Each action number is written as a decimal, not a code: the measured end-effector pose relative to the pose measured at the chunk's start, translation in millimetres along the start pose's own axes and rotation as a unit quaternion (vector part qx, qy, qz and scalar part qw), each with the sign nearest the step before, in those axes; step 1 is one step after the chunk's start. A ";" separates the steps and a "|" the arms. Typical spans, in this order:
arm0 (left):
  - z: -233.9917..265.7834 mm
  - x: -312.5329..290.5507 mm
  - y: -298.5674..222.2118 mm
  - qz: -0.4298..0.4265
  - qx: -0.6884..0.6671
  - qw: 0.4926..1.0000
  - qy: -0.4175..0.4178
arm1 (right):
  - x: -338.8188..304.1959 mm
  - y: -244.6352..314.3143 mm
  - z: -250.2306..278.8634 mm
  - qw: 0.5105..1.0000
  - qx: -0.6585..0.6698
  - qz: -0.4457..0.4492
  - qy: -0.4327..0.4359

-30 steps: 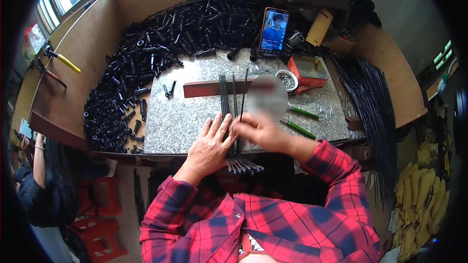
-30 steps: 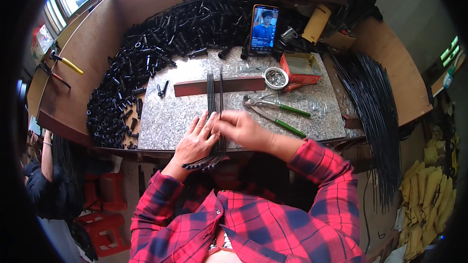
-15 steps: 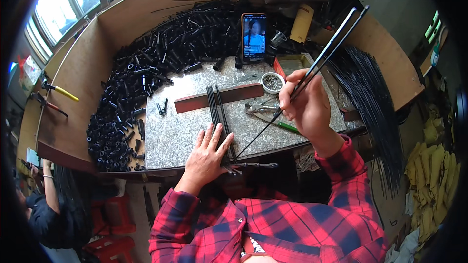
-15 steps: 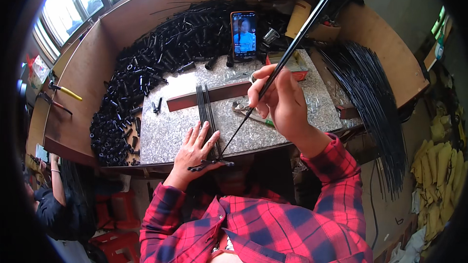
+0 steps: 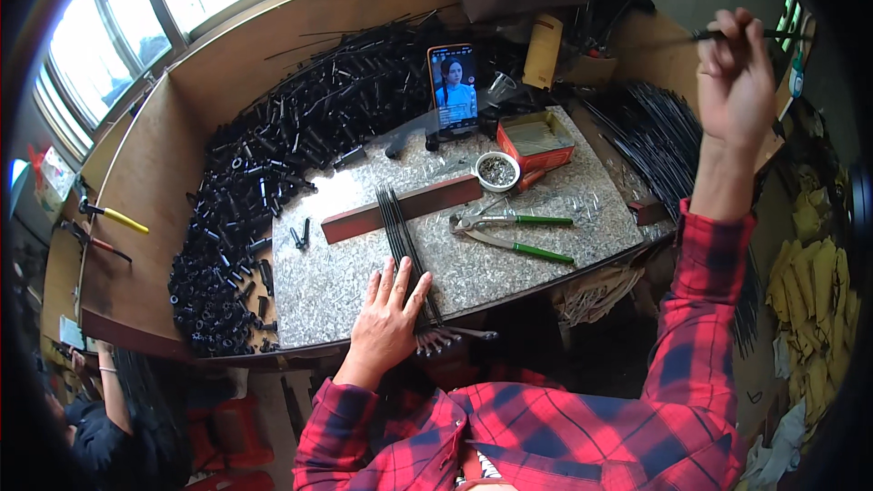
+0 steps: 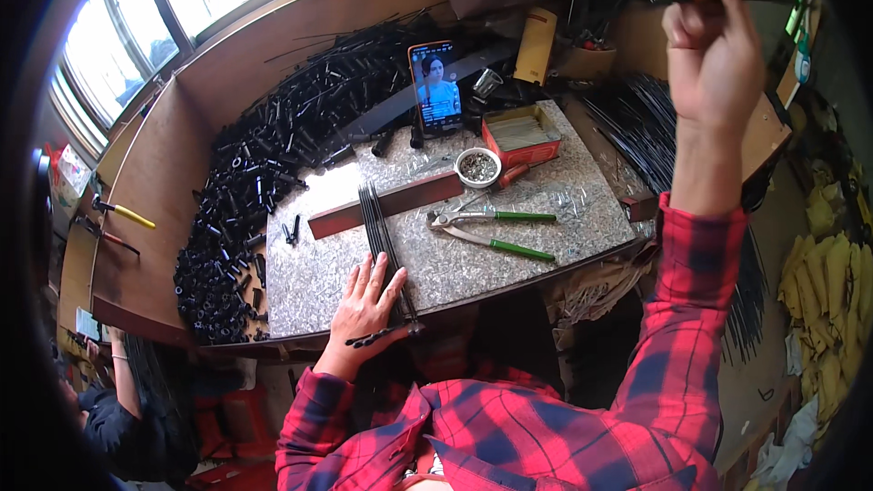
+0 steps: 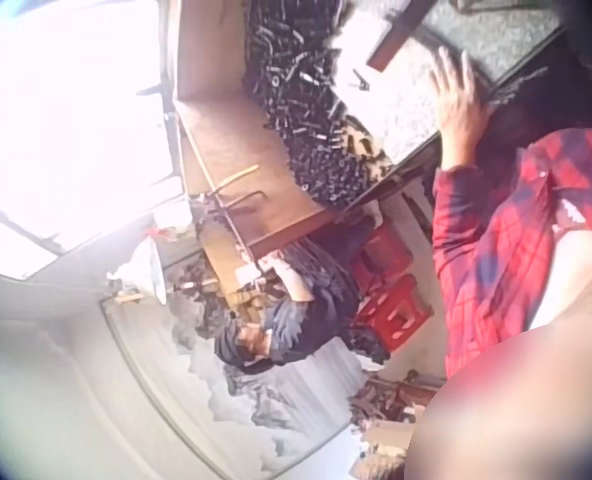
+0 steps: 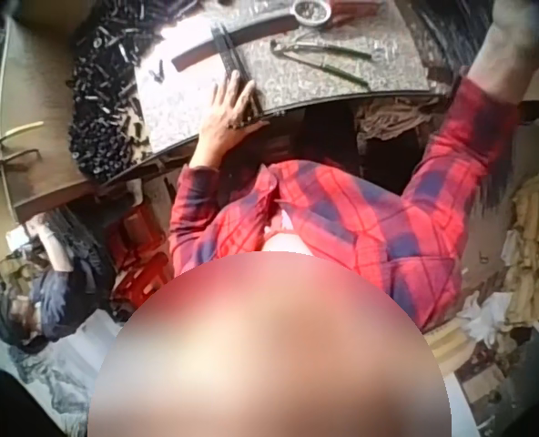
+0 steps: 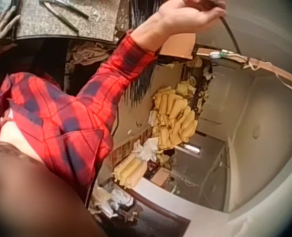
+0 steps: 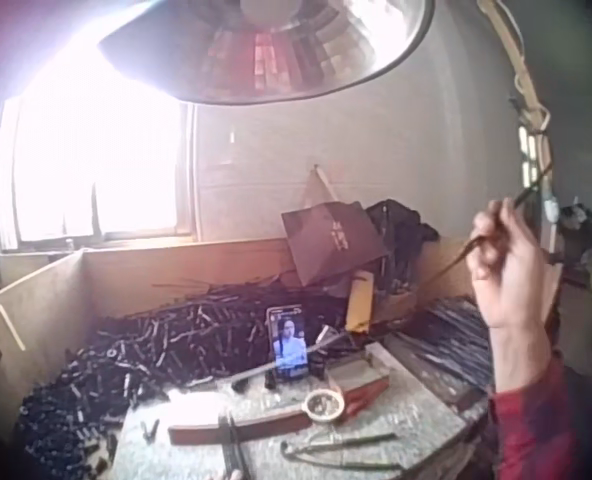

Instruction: The person groups black plastic bristles and inserts them into a cylindrical component using a metal guide and pliers.

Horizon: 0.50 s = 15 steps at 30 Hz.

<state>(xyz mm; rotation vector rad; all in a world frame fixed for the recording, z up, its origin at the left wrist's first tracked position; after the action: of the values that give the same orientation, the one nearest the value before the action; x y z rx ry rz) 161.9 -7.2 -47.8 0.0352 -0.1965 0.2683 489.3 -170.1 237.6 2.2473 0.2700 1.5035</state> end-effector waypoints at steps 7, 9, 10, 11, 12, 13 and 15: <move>-7.4 -7.2 7.5 -0.013 0.053 0.998 -0.021 | -58.9 -166.3 -61.0 0.970 0.128 -0.166 -0.123; -6.7 -1.9 4.5 -0.023 0.043 0.999 -0.023 | -63.2 -210.1 -84.1 0.949 0.172 -0.214 -0.158; -4.8 -0.9 3.3 -0.022 0.026 0.999 -0.026 | -60.5 -227.2 -95.2 0.939 0.188 -0.235 -0.167; -4.0 -0.8 2.3 -0.021 0.025 0.999 -0.031 | -50.6 -241.7 -103.6 0.933 0.207 -0.232 -0.180; -4.3 -0.3 0.9 -0.022 0.023 0.999 -0.035 | -36.3 -256.4 -108.9 0.928 0.224 -0.229 -0.193; -6.0 -0.4 0.6 -0.026 0.032 0.998 -0.036 | -19.5 -273.7 -111.6 0.924 0.235 -0.211 -0.216; -6.8 -0.5 1.1 -0.020 0.024 0.999 -0.032 | 21.5 -316.5 -105.2 0.918 0.232 -0.183 -0.265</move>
<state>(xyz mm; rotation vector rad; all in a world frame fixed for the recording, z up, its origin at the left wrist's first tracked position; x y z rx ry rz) 162.4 -5.9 -54.6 0.0947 -0.2518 0.2317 423.9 145.5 148.8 2.6622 0.8921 0.6437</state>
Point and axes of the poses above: each hand's wrist, its own x-axis towards the middle knuckle, its own z-axis out of the back of the hand, y = z × x, the point moved 5 cm from there along x, towards the middle knuckle, and after that the axes turned 7 degrees about x, right-handed, at the moved point
